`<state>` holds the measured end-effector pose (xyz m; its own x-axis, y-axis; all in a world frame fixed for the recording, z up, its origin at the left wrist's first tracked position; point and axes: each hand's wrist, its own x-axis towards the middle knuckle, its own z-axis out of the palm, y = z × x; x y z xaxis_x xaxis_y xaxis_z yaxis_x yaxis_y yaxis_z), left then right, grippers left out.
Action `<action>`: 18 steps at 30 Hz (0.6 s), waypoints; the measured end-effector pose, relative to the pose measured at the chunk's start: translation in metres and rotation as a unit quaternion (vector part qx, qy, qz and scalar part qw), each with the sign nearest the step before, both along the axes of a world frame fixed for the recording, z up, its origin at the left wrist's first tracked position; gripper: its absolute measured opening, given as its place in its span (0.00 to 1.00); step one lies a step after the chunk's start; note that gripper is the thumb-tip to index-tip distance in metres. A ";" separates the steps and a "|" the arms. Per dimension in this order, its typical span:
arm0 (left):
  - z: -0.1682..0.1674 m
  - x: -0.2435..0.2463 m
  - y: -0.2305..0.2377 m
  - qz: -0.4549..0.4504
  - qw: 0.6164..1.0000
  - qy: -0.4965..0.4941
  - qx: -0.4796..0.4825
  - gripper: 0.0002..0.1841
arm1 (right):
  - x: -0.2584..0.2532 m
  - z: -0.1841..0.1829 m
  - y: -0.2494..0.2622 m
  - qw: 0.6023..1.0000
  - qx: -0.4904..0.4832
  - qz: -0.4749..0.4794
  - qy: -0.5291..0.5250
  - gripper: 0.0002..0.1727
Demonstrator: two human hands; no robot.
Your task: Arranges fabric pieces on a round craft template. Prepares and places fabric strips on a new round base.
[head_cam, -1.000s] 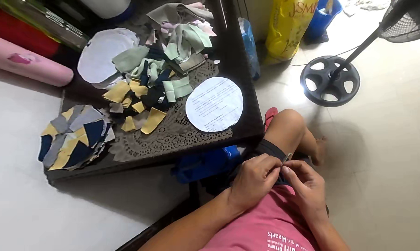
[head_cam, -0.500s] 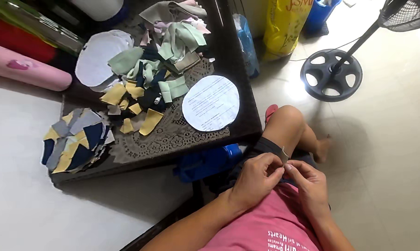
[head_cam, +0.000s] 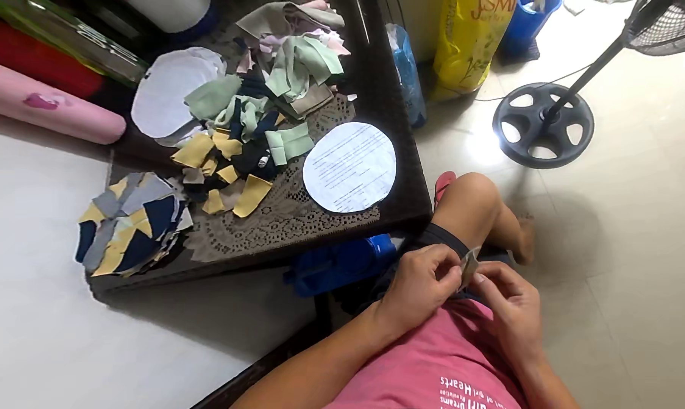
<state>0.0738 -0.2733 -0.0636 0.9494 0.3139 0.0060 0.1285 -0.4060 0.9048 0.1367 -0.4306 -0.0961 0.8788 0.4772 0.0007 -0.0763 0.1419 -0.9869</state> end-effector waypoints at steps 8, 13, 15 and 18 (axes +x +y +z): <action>0.006 0.007 0.013 0.105 0.882 0.148 -0.435 0.04 | 0.014 0.001 -0.001 0.947 0.055 -0.012 0.316 0.16; 0.005 0.006 0.014 0.107 0.872 0.154 -0.452 0.09 | 0.017 -0.005 0.000 0.921 0.074 0.007 0.382 0.14; 0.007 0.004 0.015 0.097 0.873 0.156 -0.451 0.07 | 0.019 -0.002 0.000 0.917 0.068 0.024 0.392 0.12; 0.007 -0.002 0.017 0.067 0.926 0.119 -0.353 0.02 | 0.023 0.009 0.001 0.932 0.026 0.037 0.359 0.09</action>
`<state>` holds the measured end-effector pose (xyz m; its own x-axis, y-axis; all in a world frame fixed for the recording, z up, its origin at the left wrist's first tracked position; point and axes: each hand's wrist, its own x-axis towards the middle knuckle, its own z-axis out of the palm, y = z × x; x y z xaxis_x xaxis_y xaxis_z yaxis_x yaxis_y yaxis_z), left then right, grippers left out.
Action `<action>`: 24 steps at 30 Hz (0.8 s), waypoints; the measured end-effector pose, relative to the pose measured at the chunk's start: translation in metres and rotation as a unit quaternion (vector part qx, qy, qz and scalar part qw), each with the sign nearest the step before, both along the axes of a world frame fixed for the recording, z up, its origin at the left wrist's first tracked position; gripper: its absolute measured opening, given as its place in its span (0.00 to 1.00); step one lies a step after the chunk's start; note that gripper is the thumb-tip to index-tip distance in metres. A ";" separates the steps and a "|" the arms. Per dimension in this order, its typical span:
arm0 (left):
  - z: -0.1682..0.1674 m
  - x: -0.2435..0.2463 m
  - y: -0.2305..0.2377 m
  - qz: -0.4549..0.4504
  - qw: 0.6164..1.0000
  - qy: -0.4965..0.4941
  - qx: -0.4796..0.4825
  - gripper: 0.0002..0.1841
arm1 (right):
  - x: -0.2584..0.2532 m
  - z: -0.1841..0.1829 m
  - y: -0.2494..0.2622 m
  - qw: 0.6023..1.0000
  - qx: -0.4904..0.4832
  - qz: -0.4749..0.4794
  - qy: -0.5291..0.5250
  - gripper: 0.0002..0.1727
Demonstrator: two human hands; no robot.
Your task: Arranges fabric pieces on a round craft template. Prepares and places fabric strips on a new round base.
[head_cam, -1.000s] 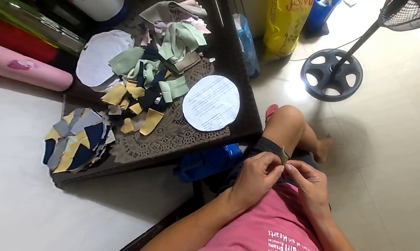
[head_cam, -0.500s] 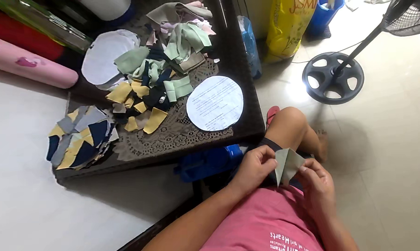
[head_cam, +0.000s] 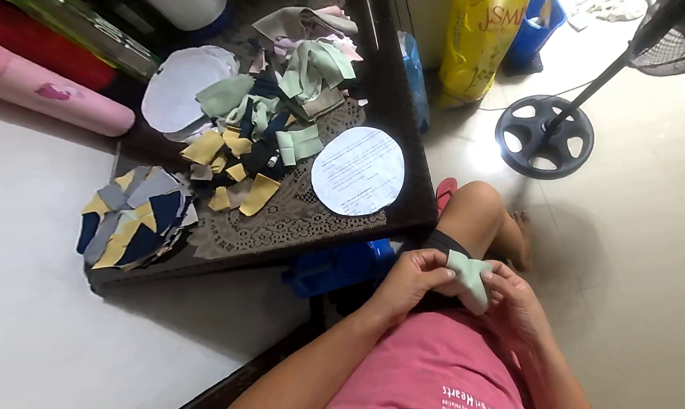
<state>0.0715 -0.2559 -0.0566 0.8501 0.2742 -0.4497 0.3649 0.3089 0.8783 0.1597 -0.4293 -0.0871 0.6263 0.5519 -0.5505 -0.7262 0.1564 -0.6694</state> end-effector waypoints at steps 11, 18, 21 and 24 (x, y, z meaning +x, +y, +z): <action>0.034 -0.025 0.017 0.021 0.993 -0.022 -0.113 0.17 | 0.027 0.045 0.008 0.921 0.003 0.168 -0.352 0.04; 0.084 0.010 0.084 0.173 0.966 -0.165 0.096 0.03 | 0.071 0.105 0.103 0.785 0.025 0.180 -0.592 0.06; 0.096 0.015 0.120 0.224 0.940 -0.183 0.181 0.04 | 0.072 0.108 0.150 0.701 0.029 0.132 -0.700 0.07; 0.074 0.012 0.151 0.199 0.911 -0.082 0.351 0.04 | 0.067 0.071 0.186 0.664 0.004 0.127 -0.737 0.08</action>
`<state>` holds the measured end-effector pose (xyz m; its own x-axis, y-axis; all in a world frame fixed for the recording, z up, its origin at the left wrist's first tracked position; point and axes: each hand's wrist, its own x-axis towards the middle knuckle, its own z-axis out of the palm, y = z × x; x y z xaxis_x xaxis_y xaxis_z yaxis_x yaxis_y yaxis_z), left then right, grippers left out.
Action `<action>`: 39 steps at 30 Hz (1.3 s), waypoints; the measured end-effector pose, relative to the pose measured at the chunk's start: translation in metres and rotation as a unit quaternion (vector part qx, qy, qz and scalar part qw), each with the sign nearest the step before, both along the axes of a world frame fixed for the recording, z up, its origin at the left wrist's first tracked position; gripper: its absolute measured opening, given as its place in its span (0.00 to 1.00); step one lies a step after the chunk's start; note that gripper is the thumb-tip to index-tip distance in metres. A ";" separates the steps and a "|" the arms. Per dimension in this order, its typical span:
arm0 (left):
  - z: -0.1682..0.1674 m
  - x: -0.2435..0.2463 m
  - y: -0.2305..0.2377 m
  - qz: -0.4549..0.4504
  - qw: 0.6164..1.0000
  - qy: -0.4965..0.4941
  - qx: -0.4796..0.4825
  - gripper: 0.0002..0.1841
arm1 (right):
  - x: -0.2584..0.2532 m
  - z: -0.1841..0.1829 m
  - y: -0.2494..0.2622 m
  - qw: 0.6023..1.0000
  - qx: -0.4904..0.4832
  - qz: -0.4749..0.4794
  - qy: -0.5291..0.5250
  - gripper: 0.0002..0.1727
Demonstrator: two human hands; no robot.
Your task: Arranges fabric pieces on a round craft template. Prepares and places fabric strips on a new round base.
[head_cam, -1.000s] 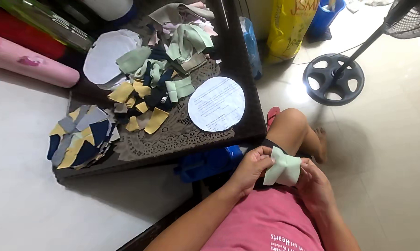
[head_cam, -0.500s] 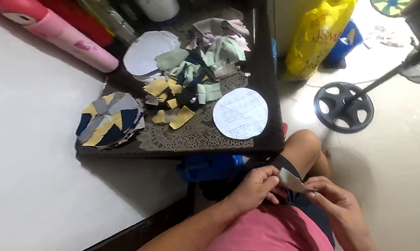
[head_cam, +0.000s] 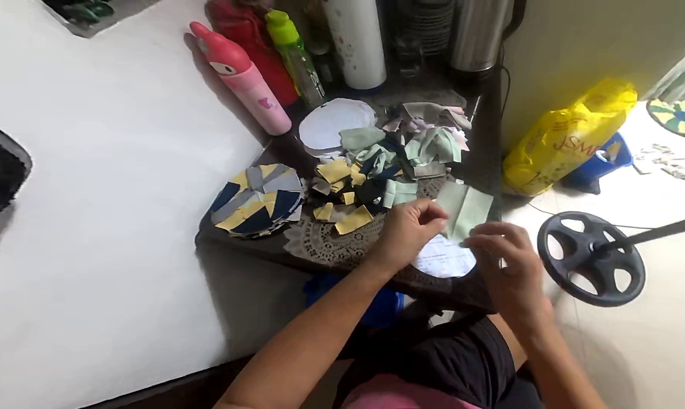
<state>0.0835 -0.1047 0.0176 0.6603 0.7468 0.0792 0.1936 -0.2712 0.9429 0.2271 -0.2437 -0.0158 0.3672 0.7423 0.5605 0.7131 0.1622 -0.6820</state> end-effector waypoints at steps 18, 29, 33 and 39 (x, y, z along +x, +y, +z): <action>-0.025 0.006 0.013 0.009 0.974 0.215 0.066 0.15 | -0.011 -0.056 0.013 0.995 -0.080 -0.032 -0.051 0.11; -0.025 0.009 0.012 -0.030 0.953 0.276 0.125 0.19 | -0.012 -0.059 0.013 0.994 -0.085 -0.043 -0.061 0.12; -0.021 0.008 0.009 -0.034 0.942 0.304 0.140 0.20 | -0.012 -0.057 0.011 0.994 -0.087 -0.027 -0.055 0.14; -0.037 0.023 -0.015 -0.041 0.925 0.288 0.245 0.22 | -0.009 -0.056 0.007 0.996 -0.045 -0.083 -0.003 0.19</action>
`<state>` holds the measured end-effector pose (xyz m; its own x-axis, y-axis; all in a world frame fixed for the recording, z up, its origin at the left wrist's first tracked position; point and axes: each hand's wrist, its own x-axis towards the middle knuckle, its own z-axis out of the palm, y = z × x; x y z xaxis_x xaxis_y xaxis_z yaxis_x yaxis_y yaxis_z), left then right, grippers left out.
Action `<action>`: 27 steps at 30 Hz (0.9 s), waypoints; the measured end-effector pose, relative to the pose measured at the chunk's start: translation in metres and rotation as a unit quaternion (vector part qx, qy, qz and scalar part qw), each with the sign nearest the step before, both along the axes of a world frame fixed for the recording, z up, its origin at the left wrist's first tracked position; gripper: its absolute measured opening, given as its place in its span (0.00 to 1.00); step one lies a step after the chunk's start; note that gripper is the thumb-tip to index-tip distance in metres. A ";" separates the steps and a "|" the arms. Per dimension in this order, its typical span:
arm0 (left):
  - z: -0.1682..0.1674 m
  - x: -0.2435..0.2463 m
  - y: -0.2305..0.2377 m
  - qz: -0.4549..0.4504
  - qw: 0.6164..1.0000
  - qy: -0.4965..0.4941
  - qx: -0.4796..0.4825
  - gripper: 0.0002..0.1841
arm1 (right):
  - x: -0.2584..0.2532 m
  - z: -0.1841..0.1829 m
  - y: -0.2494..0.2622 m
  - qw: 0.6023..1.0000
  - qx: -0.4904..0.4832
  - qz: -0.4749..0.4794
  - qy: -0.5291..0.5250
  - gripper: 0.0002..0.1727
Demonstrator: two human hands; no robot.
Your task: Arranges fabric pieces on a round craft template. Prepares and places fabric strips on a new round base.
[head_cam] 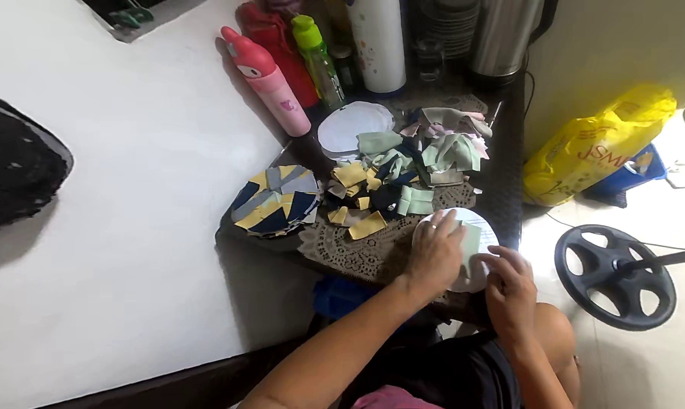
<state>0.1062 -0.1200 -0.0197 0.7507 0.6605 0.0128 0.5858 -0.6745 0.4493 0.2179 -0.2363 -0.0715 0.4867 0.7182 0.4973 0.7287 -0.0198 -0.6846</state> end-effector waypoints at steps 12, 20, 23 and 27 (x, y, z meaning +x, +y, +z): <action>-0.018 -0.002 0.012 -0.252 0.967 0.043 -0.019 0.34 | 0.001 0.001 -0.002 0.995 0.022 -0.065 0.070 0.18; 0.011 0.033 0.112 -0.079 0.989 0.000 0.127 0.13 | 0.002 -0.001 -0.002 0.993 0.041 -0.069 0.090 0.17; 0.018 0.040 0.133 -0.072 0.984 0.086 0.139 0.14 | 0.002 -0.002 -0.001 0.992 0.051 -0.074 0.091 0.16; 0.021 0.042 0.149 -0.050 0.992 0.051 0.101 0.13 | 0.001 -0.002 -0.001 0.991 0.050 -0.076 0.099 0.16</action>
<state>0.1482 0.0292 0.0009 0.8168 0.5741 0.0573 0.5467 -0.8018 0.2413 0.2191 -0.2369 -0.0738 0.6806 0.5811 0.4461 0.5739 -0.0444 -0.8177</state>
